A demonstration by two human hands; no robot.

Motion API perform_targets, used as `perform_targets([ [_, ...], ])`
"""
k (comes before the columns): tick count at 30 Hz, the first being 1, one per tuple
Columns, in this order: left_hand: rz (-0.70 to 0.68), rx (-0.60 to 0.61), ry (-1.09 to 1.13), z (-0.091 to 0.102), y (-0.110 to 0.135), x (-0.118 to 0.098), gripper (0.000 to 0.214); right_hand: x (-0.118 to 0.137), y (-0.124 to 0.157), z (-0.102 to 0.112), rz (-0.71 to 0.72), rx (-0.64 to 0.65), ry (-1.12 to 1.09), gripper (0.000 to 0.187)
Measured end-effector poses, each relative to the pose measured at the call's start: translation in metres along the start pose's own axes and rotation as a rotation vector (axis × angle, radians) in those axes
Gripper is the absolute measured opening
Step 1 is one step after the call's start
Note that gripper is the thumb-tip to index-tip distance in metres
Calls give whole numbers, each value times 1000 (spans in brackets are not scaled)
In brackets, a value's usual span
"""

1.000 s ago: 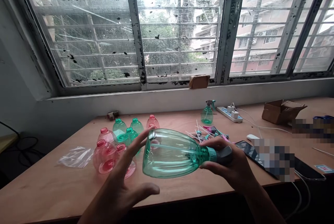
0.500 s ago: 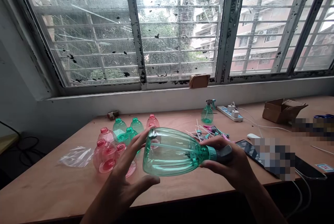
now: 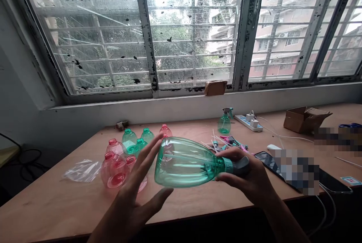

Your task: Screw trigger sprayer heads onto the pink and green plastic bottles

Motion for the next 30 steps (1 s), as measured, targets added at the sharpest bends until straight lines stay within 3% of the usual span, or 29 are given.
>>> perform_targets([
  [4,-28,7,11,2,3,2,63,-3,0,1,-11,-38,-16,43],
  [8,36,28,17,9,5,11,80,-3,0,2,-7,-46,-30,43],
  [13,-19,56,11,3,-1,4,70,-2,0,1,-25,-47,-38,41],
  [16,16,27,53,0,-1,1,65,-1,-1,1,-32,-49,-24,42],
  [21,122,61,127,6,2,15,85,1,-1,0,-3,-59,-33,37],
  [25,145,18,73,4,0,21,78,0,-1,0,-16,-39,-45,36],
  [30,110,2,47,-3,0,13,75,-1,-1,0,5,-48,0,41],
])
Point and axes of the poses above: each hand's wrist, its own y-axis away from the middle knuckle, its own z-axis out of the back of the hand, x = y × z, the point moved 1 cm from there along -y, towards the middle knuckle, and after that the axes turned 14 degrees about y, right-handed, at the moved point
